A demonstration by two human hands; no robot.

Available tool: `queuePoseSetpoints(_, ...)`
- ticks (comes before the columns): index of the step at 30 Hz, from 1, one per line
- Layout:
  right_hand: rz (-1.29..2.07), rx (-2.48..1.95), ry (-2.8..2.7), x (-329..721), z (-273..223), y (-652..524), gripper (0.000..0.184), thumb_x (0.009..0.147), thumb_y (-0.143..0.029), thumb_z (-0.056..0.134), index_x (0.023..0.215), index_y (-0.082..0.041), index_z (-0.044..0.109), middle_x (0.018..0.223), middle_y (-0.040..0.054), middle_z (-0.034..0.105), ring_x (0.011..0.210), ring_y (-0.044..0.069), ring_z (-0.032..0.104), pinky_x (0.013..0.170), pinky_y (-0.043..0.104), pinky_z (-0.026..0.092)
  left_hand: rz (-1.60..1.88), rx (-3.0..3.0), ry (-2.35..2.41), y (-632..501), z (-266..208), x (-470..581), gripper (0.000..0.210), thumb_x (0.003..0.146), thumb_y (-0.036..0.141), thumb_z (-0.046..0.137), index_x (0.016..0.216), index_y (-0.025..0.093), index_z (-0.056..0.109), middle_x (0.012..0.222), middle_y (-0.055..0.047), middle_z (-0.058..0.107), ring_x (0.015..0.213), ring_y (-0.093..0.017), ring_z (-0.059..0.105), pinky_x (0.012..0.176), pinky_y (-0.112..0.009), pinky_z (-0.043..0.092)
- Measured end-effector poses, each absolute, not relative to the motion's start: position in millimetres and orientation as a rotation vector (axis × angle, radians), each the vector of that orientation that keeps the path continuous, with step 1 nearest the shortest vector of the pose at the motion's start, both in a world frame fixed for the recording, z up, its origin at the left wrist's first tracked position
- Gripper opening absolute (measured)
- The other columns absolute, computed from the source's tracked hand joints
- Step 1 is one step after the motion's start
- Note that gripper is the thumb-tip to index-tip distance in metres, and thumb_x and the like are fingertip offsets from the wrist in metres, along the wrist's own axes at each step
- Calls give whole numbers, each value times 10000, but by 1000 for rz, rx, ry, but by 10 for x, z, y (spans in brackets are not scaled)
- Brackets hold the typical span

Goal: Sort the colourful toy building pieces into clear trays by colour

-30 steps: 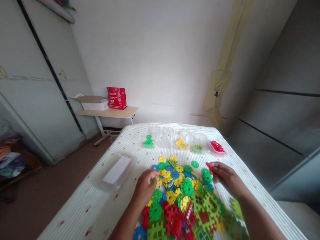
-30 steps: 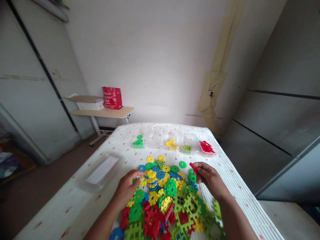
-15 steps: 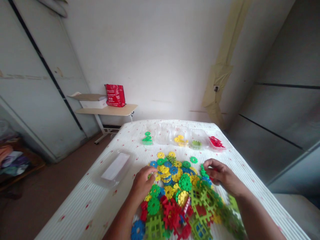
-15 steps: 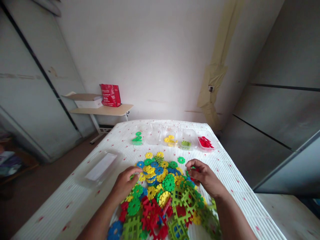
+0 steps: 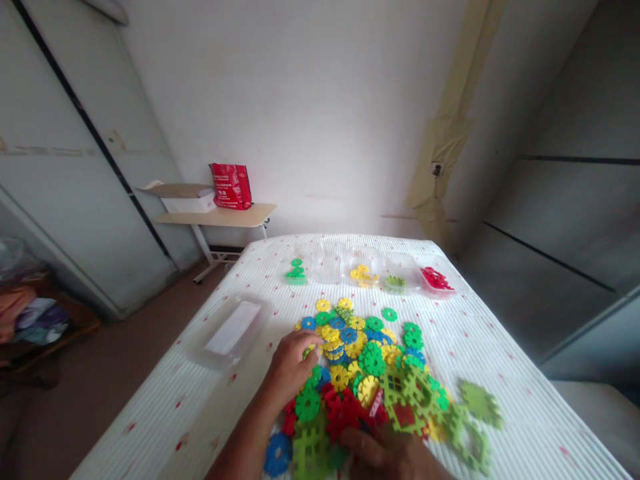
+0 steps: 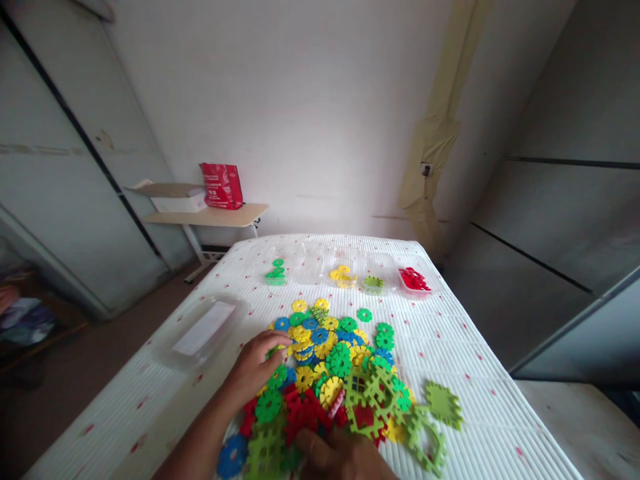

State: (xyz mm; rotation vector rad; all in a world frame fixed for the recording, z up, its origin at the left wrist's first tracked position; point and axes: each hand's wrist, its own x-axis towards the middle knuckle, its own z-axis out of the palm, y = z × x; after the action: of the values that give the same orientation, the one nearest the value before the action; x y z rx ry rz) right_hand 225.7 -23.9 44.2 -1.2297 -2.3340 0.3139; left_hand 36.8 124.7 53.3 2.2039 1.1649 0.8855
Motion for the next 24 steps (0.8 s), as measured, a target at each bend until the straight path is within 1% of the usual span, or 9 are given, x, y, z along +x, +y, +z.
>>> queuePoseSetpoints(3,132,-1208,-2392,2312,607,-126,287,886,-202,395,1123,-266,544,1044,39,657,722,126,626,627,178,496,870,2185,1172,1244,528,373,229,737,159,503,869,217,682,948,-33,673,940,-162,591,884,-279,437)
queuePoseSetpoints(7,76,-1242,-2502,2352,797,61,284,888,-161,380,1025,-257,608,1259,24,544,815,126,628,715,197,502,839,2187,1176,1262,511,366,231,742,154,497,870,215,680,961,-41,666,956,-169,582,898,-295,428)
queuePoseSetpoints(11,116,-1361,-2448,2396,775,233,262,877,-153,409,984,-226,637,1313,53,491,905,152,627,771,223,498,845,2177,1220,1307,478,349,240,745,149,479,880,204,670,974,-49,657,970,-172,576,910,-308,422)
queuePoseSetpoints(14,144,-1422,-2360,2475,741,307,279,888,-165,380,995,-220,632,1315,69,487,945,163,621,798,249,496,843,2175,1246,1323,475,342,247,746,142,469,891,186,665,976,-59,654,972,-174,576,912,-310,419)
queuePoseSetpoints(16,177,-1448,-2294,2555,739,316,295,896,-176,358,1017,-220,623,1276,72,523,986,174,604,827,278,489,838,2179,1256,1320,486,343,247,738,133,474,885,185,665,970,-57,657,968,-174,578,906,-307,422)
queuePoseSetpoints(19,224,-1445,-2117,2714,758,286,287,891,-199,365,1047,-219,605,1135,75,610,1021,185,575,864,306,468,845,2179,1266,1308,502,345,245,727,120,480,868,194,666,959,-47,662,959,-170,583,896,-301,426)
queuePoseSetpoints(20,236,-1453,-2030,2773,770,270,272,885,-218,385,1054,-220,598,1091,75,622,1001,186,577,855,304,468,853,2176,1267,1304,503,346,244,729,120,477,864,197,666,958,-44,662,956,-169,585,894,-301,427)
queuePoseSetpoints(22,293,-1511,-1841,2892,805,235,260,863,-275,439,1077,-224,577,971,67,637,852,171,604,755,278,489,864,2172,1265,1300,498,345,241,737,128,472,859,201,667,957,-42,663,953,-167,588,893,-302,429)
queuePoseSetpoints(24,445,-1563,-1689,2997,854,203,308,839,-336,483,1118,-222,550,785,30,615,637,133,570,600,244,477,862,2166,1261,1299,487,342,236,745,140,469,856,206,667,960,-41,663,955,-168,588,895,-306,430)
